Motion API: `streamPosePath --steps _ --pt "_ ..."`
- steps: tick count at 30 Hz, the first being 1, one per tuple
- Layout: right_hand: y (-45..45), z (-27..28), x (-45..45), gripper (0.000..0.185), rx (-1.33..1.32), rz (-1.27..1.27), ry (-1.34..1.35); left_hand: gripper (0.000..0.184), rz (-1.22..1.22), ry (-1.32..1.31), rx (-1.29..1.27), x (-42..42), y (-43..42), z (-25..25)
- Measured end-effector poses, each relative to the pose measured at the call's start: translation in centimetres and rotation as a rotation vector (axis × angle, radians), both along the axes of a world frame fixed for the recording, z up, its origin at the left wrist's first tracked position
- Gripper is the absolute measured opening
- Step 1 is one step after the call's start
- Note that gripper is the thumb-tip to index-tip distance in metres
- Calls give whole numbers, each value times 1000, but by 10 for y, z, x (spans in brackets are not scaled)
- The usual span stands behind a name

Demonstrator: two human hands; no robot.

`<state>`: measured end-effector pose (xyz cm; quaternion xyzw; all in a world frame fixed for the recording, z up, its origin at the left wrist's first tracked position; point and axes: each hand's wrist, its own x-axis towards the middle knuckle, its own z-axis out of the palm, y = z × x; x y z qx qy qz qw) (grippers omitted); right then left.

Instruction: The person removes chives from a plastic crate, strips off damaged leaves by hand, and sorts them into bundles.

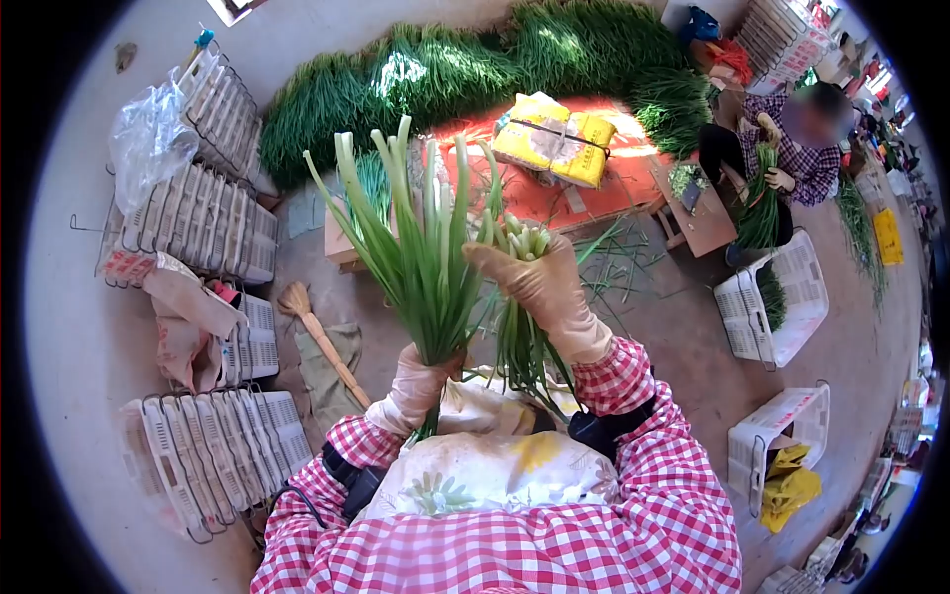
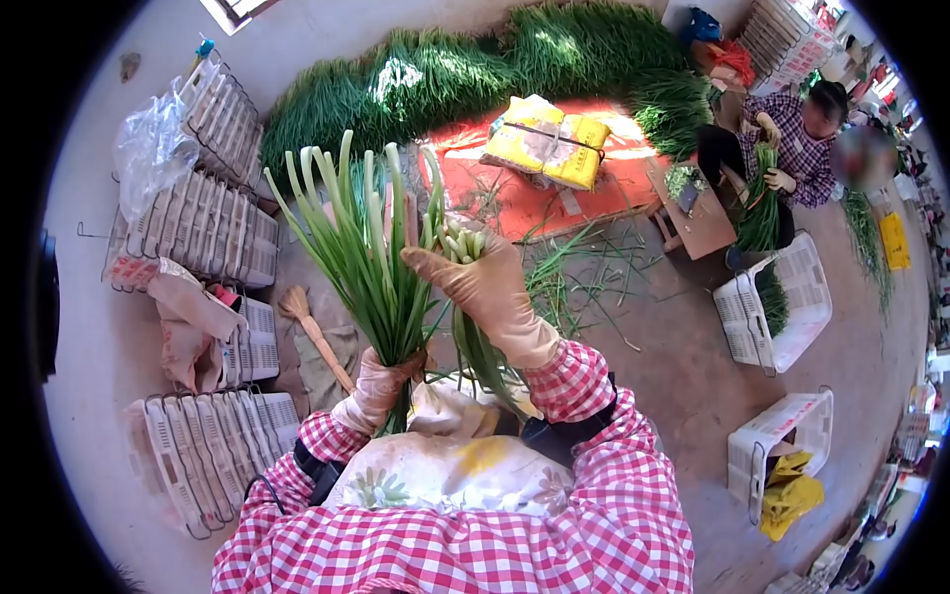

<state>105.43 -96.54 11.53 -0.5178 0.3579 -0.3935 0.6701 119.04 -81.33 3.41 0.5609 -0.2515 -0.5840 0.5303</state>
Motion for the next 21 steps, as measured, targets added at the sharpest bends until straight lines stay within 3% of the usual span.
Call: streamPosePath --steps 4,7,10,11,15,18,19,20,21 --pt "-4 -15 -7 17 260 11 -87 12 -5 15 -11 2 1 4" --pt "2 -15 -13 15 374 90 -252 31 -44 57 -82 4 5 27" --pt "5 -19 -13 16 428 204 -373 55 -72 156 -104 11 7 15" --pt "5 -14 -11 16 434 236 -380 66 -21 138 36 9 6 19" --pt "6 -27 -4 25 437 344 -391 70 -42 310 47 16 4 7" --pt "15 -28 -3 31 313 363 -476 74 133 516 50 9 -4 33" --pt "16 -28 -4 30 236 432 -484 67 353 591 112 -1 -12 54" --pt "21 -23 -7 29 155 500 -492 62 189 573 20 9 -6 47" --pt "27 -16 -12 25 237 564 -520 58 28 551 -68 26 -1 30"
